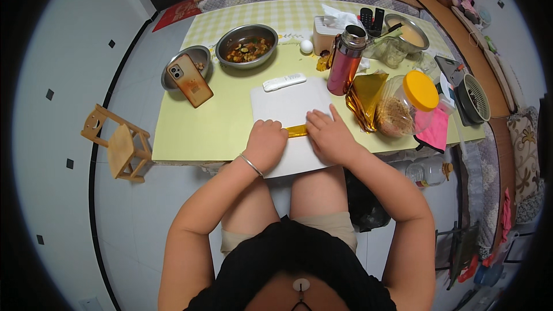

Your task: The person repeatedly folds a gold-colored sheet of paper on a white backing using both hands. They fold the sheet in half, unfold it, and repeat the folding process multiple times without completing a final shape.

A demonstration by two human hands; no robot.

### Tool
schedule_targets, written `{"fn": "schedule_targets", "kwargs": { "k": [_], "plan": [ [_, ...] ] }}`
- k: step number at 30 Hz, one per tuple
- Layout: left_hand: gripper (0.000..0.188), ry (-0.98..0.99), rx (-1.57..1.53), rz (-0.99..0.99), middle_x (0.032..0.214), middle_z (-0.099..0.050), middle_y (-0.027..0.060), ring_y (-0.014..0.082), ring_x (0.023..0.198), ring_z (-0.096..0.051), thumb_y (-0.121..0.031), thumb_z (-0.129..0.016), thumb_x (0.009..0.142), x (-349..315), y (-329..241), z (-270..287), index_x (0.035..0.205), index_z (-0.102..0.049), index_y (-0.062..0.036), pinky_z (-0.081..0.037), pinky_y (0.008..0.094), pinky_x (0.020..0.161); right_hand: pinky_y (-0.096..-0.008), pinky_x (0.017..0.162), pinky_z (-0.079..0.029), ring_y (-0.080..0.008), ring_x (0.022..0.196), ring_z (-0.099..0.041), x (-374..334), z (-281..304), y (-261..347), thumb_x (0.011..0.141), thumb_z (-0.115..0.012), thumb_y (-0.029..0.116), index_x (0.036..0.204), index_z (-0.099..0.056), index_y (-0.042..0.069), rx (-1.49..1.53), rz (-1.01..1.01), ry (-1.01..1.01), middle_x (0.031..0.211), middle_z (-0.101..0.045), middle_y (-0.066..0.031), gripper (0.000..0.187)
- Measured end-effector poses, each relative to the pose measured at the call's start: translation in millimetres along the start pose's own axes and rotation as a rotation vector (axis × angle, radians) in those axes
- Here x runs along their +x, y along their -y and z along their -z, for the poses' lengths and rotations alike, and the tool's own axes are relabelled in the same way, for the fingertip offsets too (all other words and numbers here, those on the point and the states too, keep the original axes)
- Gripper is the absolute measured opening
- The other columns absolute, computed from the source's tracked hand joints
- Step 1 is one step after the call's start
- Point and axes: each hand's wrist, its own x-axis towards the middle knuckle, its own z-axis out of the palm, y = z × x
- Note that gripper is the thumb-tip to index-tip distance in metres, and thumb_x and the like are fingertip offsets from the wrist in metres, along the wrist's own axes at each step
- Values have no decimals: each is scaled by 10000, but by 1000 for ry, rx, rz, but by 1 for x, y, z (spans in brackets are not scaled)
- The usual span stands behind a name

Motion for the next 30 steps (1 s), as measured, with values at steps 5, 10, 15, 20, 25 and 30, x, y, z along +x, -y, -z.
{"fn": "schedule_targets", "kwargs": {
  "k": [5,10,15,20,25,30],
  "plan": [
    [38,-21,-99,41,738,-643,77,286,735,-624,-123,-671,781,4,12,11,800,-687,-94,-501,423,674,-542,1100,-421,-309,1046,-649,11,7,6,906,-552,153,1151,-669,0,25,-18,159,1001,-694,-119,312],
    [80,-64,-182,67,788,-668,69,295,718,-654,-118,-681,787,6,-6,16,862,-706,-119,-526,424,652,-500,1061,-453,-286,972,-640,3,14,17,814,-700,157,1206,-654,51,353,-55,-124,947,-679,-85,409],
    [327,-184,-665,64,1001,-754,92,281,899,-726,113,-659,729,-9,23,31,959,-773,-90,-591,347,831,-528,1140,-384,-350,1320,-549,-26,34,-15,685,-774,95,1322,-648,128,729,-270,-329,1348,-656,-100,650],
    [353,179,-1042,155,1258,-725,97,285,1209,-651,107,-560,769,14,52,12,983,-778,-69,-494,353,1073,-522,1166,-364,-317,1360,-538,-52,14,-20,620,-719,19,1071,-757,159,443,15,-185,1326,-686,-15,473],
    [315,-44,-760,-36,1308,-691,140,384,1335,-562,-83,-694,772,8,33,32,1082,-747,-57,-381,452,1182,-371,734,-452,-239,776,-585,-36,15,24,733,-623,151,869,-653,78,119,85,-302,752,-564,-40,157],
    [388,59,-513,-34,1129,-707,180,371,1062,-674,-259,-835,734,-19,-42,68,1028,-716,-35,-537,473,972,-373,711,-436,-239,778,-581,-21,21,56,744,-629,161,791,-615,108,118,-23,-156,765,-578,-52,73]
  ]
}}
